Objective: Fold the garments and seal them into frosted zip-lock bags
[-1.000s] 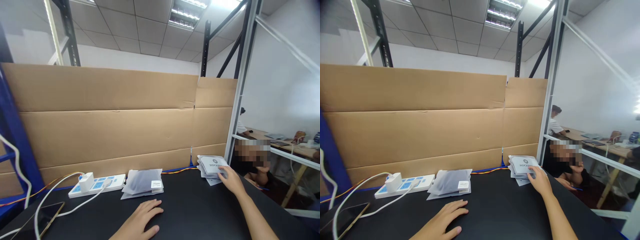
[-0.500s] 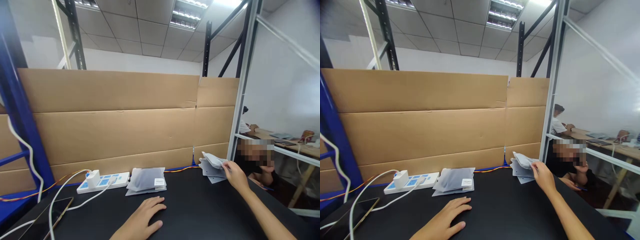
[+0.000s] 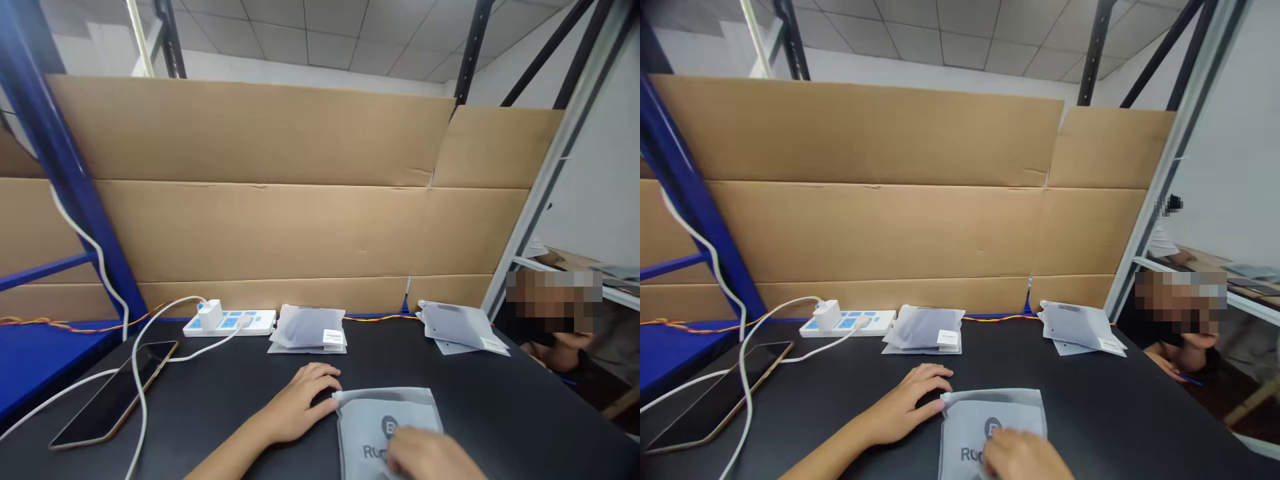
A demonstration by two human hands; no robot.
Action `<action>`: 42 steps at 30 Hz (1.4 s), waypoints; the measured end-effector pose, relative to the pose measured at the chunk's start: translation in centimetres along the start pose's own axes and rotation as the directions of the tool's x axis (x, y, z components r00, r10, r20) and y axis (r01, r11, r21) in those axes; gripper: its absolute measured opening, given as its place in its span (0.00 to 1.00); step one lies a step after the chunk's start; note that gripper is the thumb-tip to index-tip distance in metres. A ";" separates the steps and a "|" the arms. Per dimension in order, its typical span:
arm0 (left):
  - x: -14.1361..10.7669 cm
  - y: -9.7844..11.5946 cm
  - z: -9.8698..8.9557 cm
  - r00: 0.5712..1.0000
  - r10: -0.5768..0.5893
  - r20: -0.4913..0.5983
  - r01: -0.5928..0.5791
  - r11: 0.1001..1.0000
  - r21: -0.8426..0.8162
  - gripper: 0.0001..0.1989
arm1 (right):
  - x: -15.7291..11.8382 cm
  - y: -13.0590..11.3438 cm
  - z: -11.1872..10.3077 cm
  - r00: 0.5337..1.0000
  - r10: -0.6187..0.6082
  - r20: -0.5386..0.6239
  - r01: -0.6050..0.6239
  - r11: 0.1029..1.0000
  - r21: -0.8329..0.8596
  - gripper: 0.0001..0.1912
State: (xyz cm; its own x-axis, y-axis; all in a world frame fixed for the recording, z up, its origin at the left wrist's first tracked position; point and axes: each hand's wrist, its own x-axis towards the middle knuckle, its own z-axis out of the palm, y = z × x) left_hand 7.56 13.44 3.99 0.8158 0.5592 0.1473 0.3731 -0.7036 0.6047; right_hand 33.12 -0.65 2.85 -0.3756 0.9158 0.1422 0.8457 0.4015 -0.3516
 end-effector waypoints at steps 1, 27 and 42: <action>0.1 0.1 0.0 1.000 -0.008 -0.013 0.008 1.000 -0.029 0.10 | 1.1 -0.2 -2.0 1.000 0.022 0.020 -0.023 0.998 0.055 0.12; 0.8 -3.2 -2.6 0.821 -0.443 -0.359 0.308 0.875 -0.374 0.16 | 7.4 3.5 -3.7 0.992 0.034 0.124 -0.109 0.736 0.668 0.13; 1.2 0.5 0.5 0.855 -0.249 -0.455 0.194 0.967 -0.165 0.12 | 7.7 0.6 -2.7 0.993 -0.018 0.115 -0.073 0.680 0.730 0.16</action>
State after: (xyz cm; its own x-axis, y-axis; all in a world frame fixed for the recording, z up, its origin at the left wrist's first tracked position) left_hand 8.90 13.54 4.10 0.4035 0.8528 0.3314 0.4459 -0.4996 0.7427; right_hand 31.74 6.63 6.19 -0.4316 0.9011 0.0408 0.3255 0.1978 -0.9246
